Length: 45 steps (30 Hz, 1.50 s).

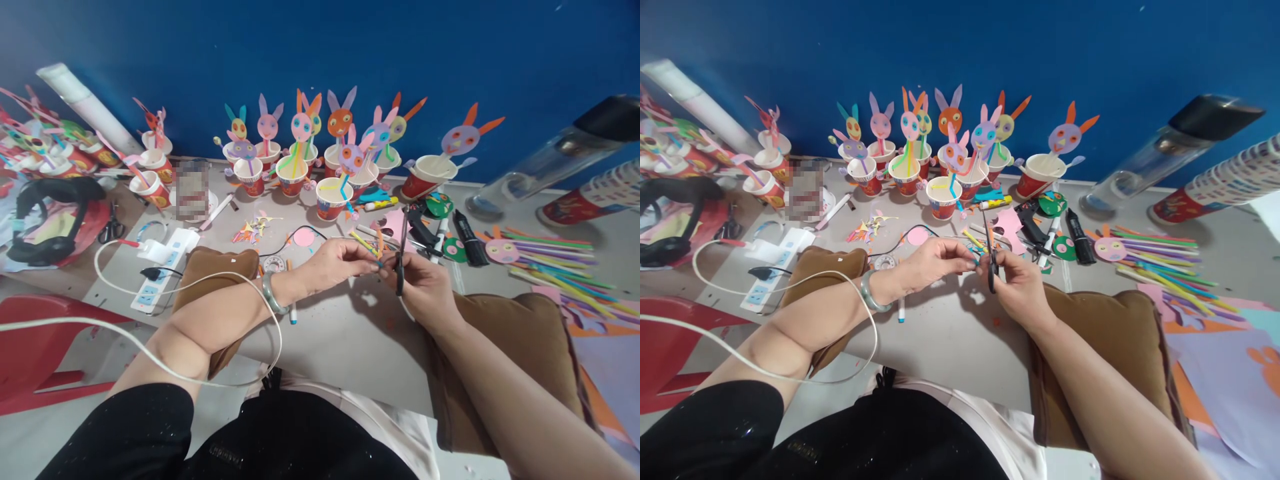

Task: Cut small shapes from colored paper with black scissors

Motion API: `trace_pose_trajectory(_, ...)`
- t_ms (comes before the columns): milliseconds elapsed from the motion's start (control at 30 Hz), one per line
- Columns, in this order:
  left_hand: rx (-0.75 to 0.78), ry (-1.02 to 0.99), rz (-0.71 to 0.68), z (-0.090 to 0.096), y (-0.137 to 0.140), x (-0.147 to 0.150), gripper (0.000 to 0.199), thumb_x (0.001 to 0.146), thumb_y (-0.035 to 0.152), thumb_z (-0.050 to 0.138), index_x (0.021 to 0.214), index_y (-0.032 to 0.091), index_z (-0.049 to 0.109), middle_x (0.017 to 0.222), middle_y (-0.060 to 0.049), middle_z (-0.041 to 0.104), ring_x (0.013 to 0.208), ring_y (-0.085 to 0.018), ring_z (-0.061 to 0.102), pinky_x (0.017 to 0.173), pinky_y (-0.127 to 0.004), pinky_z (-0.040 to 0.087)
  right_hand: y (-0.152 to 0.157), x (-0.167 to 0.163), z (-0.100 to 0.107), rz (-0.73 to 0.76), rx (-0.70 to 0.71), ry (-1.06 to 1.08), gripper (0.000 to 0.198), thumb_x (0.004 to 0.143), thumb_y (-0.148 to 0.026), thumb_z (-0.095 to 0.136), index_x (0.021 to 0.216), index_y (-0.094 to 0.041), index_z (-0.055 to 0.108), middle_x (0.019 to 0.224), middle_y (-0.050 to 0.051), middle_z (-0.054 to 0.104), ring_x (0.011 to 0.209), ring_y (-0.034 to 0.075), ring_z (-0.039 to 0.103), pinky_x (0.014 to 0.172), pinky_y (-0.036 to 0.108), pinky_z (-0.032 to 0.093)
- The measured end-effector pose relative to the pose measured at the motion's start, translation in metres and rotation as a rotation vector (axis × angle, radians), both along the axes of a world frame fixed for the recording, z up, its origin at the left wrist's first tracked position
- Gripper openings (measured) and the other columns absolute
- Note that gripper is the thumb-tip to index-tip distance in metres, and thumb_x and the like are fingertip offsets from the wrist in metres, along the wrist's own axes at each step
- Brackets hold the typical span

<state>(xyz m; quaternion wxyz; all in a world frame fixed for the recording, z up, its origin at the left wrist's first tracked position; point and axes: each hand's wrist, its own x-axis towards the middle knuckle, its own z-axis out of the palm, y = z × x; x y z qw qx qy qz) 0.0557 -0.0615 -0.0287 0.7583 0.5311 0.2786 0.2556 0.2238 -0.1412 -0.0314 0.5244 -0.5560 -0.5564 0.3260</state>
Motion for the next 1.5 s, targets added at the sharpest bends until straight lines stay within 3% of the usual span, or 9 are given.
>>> trace_pose_trajectory(367, 0.059, -0.06, 0.074, 0.015, 0.008, -0.009, 0.028, 0.065, 0.031, 0.084, 0.08, 0.012, 0.07, 0.075, -0.001, 0.068, 0.07, -0.008, 0.059, 0.071, -0.026, 0.046, -0.001, -0.001, 0.004, 0.064, -0.032, 0.048, 0.022, 0.072, -0.032, 0.084, 0.069, -0.021, 0.065, 0.073, 0.001, 0.068, 0.074, 0.017, 0.063, 0.075, 0.031, 0.052)
trace_pose_trajectory(533, 0.128, -0.042, 0.047, 0.013, 0.005, -0.007, 0.017, 0.066, 0.02, 0.081, 0.079, 0.012, 0.072, 0.075, -0.002, 0.07, 0.07, -0.009, 0.06, 0.072, -0.026, 0.048, -0.002, -0.003, 0.005, -0.029, -0.028, 0.001, 0.021, 0.073, -0.036, 0.083, 0.074, -0.021, 0.068, 0.075, 0.0, 0.067, 0.073, 0.017, 0.062, 0.077, 0.033, 0.052)
trace_pose_trajectory(767, 0.229, 0.046, 0.031, 0.009, 0.001, -0.005, 0.012, 0.07, 0.011, 0.073, 0.082, 0.012, 0.073, 0.078, -0.004, 0.073, 0.07, -0.01, 0.063, 0.068, -0.024, 0.048, 0.0, -0.003, 0.003, -0.013, -0.01, -0.013, 0.028, 0.069, -0.037, 0.085, 0.066, -0.021, 0.062, 0.071, 0.001, 0.067, 0.073, 0.018, 0.063, 0.074, 0.032, 0.051)
trace_pose_trajectory(1000, 0.034, -0.049, -0.003, -0.003, 0.002, -0.001, 0.023, 0.067, 0.019, 0.08, 0.086, 0.011, 0.071, 0.079, -0.004, 0.072, 0.072, -0.01, 0.064, 0.073, -0.025, 0.048, 0.0, -0.003, 0.004, -0.007, 0.002, 0.059, 0.029, 0.068, -0.032, 0.087, 0.065, -0.021, 0.06, 0.071, 0.0, 0.065, 0.072, 0.016, 0.059, 0.072, 0.03, 0.048)
trace_pose_trajectory(1267, 0.072, -0.013, 0.008, 0.0, 0.0, -0.001, 0.015, 0.07, 0.022, 0.077, 0.076, 0.011, 0.07, 0.071, -0.001, 0.068, 0.065, -0.007, 0.056, 0.067, -0.025, 0.043, -0.001, -0.003, 0.005, 0.0, -0.017, 0.084, 0.03, 0.068, -0.035, 0.087, 0.066, -0.021, 0.06, 0.072, 0.0, 0.063, 0.072, 0.016, 0.059, 0.073, 0.031, 0.049)
trace_pose_trajectory(1367, 0.12, -0.011, 0.065, 0.005, -0.001, -0.002, 0.016, 0.073, 0.025, 0.076, 0.078, 0.012, 0.07, 0.073, -0.001, 0.068, 0.068, -0.008, 0.057, 0.068, -0.025, 0.043, -0.001, -0.002, 0.007, 0.034, -0.058, 0.046, 0.031, 0.071, -0.04, 0.085, 0.067, -0.021, 0.06, 0.072, 0.0, 0.064, 0.072, 0.017, 0.059, 0.074, 0.032, 0.049)
trace_pose_trajectory(1500, 0.14, -0.073, 0.131, 0.016, 0.0, -0.007, 0.018, 0.075, 0.03, 0.075, 0.079, 0.013, 0.07, 0.075, -0.001, 0.069, 0.071, -0.009, 0.059, 0.072, -0.027, 0.046, 0.0, 0.001, 0.006, 0.191, -0.118, -0.003, 0.04, 0.072, -0.055, 0.08, 0.07, -0.02, 0.058, 0.075, 0.003, 0.066, 0.073, 0.018, 0.059, 0.071, 0.032, 0.048)
